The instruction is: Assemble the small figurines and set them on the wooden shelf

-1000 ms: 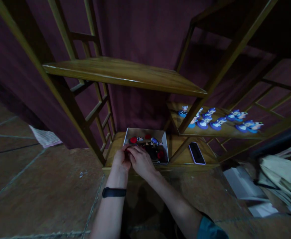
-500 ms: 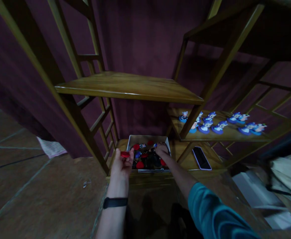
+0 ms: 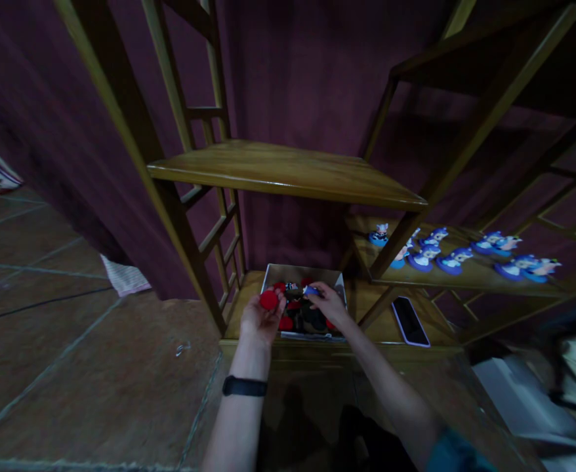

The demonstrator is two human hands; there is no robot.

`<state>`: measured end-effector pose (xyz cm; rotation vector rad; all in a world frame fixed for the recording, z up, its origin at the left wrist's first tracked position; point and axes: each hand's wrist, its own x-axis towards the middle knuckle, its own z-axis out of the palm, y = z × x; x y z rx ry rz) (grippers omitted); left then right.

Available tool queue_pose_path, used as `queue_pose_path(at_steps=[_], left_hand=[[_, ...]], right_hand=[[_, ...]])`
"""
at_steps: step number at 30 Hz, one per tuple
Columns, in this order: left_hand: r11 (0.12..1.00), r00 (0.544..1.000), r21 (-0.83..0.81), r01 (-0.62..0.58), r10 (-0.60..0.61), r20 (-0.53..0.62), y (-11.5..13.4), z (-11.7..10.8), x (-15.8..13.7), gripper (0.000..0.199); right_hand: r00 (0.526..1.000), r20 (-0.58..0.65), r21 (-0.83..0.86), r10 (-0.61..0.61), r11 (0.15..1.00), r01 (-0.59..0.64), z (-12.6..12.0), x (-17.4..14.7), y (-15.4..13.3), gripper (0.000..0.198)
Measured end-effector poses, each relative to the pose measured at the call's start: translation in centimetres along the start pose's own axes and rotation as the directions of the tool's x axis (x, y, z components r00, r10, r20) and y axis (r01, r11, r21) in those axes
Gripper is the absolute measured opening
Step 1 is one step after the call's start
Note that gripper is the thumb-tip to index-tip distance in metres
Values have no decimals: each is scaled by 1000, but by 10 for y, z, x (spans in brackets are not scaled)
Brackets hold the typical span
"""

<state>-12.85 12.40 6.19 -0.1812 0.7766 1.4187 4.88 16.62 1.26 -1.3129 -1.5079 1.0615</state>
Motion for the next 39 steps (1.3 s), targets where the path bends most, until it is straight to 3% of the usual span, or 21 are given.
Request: queue_pose_path(at_steps=[2,8,12,15,18,23,28,34,39], left_hand=[[1000,999,17,23,-23,32,-9,3,-1,23],[998,996,57,41,-45,77,-31,6,-2,18],[998,999,-42,-37,38,12,-14,0,-2,16],[967,971,-126,-222,208,-115,7,-6,-1,14],[964,968,-128,-233,218,-123,16,-9,0,19],[983,988,-120,-136,126,-90,4,-8,1,21],[980,982,-99,-171,161,-103,0,-7,3,14],[994,995,45,-99,101,-28,-12,-3,0,20],[960,976,176,-219,213,55,-31,0,-5,20]], right_hand=[[998,47,252,50,966,-60,-2,-27,-14,32],[980,-34,481,197,863,-157,-17,-79,-30,36],[975,-92,531,203,838,-124,-29,-80,-25,36],[965,-145,546,218,831,-106,-37,-76,-24,36],[955,-188,542,231,835,-95,-43,-72,-23,38],[950,-211,568,231,820,-74,-47,-69,-22,37],[959,-192,630,210,775,-43,-51,-67,-21,36],[968,-154,636,197,770,-56,-55,-64,-19,39],[968,-189,604,166,797,-19,-53,-62,-23,36]])
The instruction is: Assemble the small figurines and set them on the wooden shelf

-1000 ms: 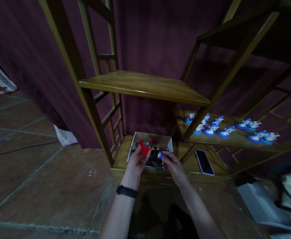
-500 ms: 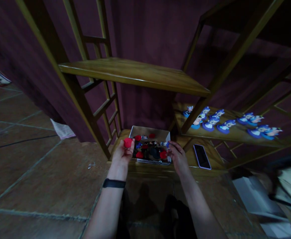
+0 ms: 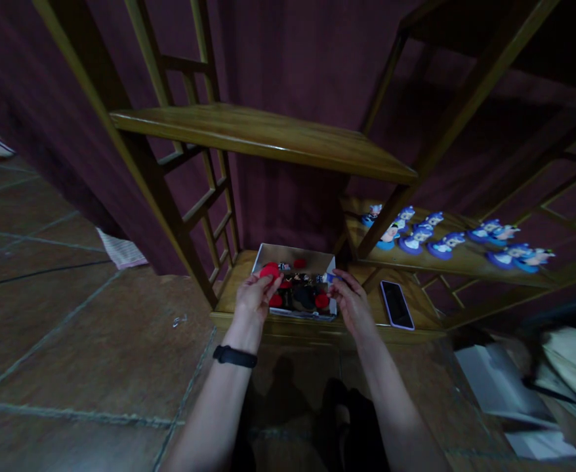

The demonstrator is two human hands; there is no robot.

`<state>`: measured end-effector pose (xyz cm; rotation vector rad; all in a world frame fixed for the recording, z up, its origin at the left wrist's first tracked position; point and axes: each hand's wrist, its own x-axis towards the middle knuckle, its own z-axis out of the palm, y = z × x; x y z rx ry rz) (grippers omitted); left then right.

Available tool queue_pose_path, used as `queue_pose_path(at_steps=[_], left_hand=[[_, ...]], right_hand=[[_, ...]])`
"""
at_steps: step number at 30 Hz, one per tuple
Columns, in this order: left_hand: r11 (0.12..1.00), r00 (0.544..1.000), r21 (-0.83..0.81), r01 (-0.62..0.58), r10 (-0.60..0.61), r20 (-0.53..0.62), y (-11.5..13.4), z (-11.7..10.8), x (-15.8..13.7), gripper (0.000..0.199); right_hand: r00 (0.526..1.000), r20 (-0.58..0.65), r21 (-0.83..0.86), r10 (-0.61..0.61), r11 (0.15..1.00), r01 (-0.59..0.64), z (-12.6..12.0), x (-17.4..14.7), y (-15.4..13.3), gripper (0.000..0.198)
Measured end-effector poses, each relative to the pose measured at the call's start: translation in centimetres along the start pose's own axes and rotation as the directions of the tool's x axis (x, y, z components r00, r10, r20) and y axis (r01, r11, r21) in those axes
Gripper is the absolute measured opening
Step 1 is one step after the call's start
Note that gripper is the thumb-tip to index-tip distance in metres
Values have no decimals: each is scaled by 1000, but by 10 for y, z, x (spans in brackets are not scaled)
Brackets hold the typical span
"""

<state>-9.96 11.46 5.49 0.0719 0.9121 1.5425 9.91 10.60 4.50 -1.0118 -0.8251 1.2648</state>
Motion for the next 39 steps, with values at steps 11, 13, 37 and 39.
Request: queue_pose_path(at_steps=[11,13,37,39], left_hand=[[983,980,89,161,-170,104,-73,6,-22,20],[979,971,70,189,-197,133,-76,6,-23,19],[991,948,59,123,-135,287,-73,9,-24,12],[992,951,67,108,-123,285,-73,9,-24,17]], right_hand=[[989,95,22,110,993,-113,2,0,12,35],[992,71,-31,104,994,-102,1,-1,14,33],[995,99,-288,-1,957,30,-3,2,27,38],[994,111,-311,-21,949,55,-5,3,28,37]])
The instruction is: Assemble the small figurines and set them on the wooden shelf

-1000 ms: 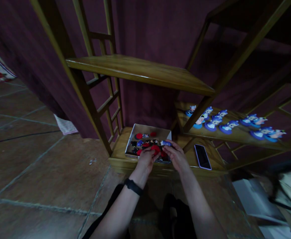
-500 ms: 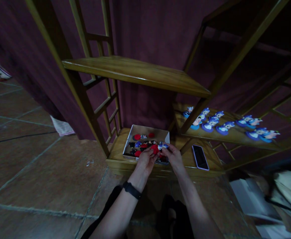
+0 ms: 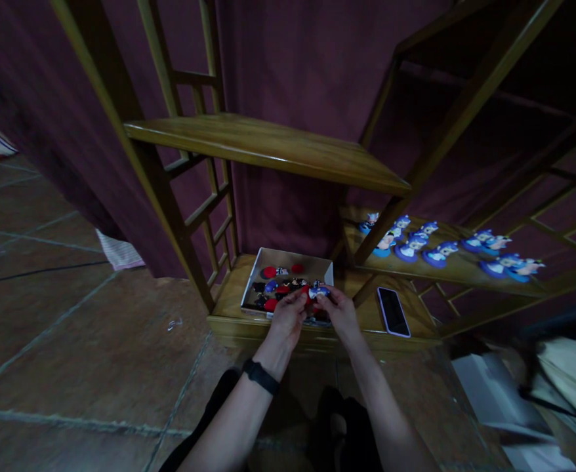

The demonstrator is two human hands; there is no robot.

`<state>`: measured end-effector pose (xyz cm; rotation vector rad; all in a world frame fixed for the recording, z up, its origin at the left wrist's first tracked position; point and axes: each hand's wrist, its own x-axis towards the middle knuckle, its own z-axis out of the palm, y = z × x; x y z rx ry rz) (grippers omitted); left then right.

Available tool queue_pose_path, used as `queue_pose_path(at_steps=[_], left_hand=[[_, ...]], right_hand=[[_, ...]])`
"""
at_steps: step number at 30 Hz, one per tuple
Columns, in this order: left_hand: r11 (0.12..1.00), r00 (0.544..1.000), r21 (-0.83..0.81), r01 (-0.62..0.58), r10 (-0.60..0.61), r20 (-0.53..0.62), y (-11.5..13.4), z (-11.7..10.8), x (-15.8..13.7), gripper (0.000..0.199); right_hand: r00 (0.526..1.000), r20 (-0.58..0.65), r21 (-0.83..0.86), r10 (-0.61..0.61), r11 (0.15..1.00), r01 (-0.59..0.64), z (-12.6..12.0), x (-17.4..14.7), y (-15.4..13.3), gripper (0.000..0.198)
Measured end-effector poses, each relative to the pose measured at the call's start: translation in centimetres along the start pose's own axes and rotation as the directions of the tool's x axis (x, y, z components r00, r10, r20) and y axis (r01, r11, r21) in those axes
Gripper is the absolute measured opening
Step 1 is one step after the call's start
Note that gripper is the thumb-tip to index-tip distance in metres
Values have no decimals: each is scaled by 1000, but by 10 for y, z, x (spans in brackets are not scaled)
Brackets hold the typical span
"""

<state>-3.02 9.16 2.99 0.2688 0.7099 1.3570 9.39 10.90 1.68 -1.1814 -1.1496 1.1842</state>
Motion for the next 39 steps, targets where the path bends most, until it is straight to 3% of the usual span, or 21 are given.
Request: queue_pose_path(at_steps=[7,15,20,29,34,39], left_hand=[[998,997,23,-52,54,-58,-6,-3,5,25],[978,964,81,-191,202,-172,-17,1,3,26],[966,937,133,-221,248,-246,-21,-2,3,27],[947,936,203,-251,290,-197,-21,-7,3,24],[917,937,299,-265,318,-144,-21,-9,3,24],[791,896,510,-338,437,-84,-21,-11,7,22]], right_hand=[[993,-13,-165,-122,979,118,-2,0,3,36],[999,-5,-168,-51,985,49,3,-4,-2,31],[997,-38,-173,-74,983,66,11,-9,-3,27],[981,-5,-312,-195,932,184,7,-12,-6,26],[994,-12,-161,-108,981,104,7,-12,-6,27],[996,-78,110,34,994,-25,9,-13,-6,35]])
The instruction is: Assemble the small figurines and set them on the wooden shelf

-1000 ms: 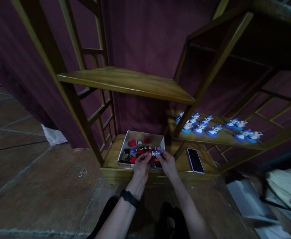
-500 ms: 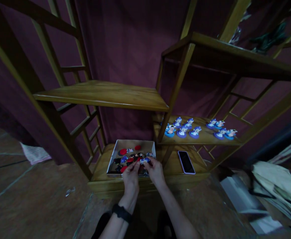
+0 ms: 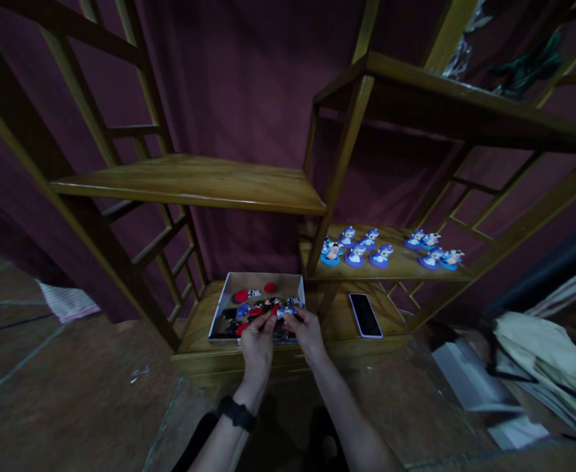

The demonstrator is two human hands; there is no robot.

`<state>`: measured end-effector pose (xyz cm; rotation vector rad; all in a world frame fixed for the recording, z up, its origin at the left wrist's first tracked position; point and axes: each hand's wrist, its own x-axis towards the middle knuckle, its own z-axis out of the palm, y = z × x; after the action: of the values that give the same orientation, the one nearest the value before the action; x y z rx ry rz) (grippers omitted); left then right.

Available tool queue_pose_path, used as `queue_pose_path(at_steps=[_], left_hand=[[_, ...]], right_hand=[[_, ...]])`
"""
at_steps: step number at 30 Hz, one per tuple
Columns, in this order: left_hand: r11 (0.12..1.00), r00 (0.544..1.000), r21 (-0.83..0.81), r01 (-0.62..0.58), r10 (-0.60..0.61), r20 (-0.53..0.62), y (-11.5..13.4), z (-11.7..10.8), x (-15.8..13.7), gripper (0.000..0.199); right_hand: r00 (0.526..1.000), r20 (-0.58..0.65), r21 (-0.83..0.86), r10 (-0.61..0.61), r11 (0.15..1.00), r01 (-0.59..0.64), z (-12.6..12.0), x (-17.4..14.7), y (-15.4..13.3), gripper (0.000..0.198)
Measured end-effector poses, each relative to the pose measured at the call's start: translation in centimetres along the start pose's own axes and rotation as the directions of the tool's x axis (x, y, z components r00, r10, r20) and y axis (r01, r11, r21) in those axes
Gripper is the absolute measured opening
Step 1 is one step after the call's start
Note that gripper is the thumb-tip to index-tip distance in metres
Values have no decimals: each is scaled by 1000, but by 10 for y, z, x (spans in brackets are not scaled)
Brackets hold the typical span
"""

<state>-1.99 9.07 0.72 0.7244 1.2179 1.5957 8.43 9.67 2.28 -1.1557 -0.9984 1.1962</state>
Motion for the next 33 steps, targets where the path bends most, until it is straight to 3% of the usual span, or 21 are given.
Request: queue_pose_path(at_steps=[3,9,17,27,33], left_hand=[[998,1000,60,-17,17,3,1,2,-1,22],[983,990,-146,108,-94,102,12,5,-4,30],[928,975,-300,223,-211,73,21,1,0,29],[991,995,-94,92,-94,-16,16,-4,2,18],[1000,999,2,21,-22,28,17,-7,2,19]], right_hand=[[999,-22,77,40,996,-38,-2,-1,-1,37],[995,16,155,95,983,-96,-8,1,-3,39],[998,2,63,67,996,-67,-1,6,-2,43],[995,38,-176,-87,980,92,-1,7,8,38],[983,55,-300,-178,936,186,1,3,6,30]])
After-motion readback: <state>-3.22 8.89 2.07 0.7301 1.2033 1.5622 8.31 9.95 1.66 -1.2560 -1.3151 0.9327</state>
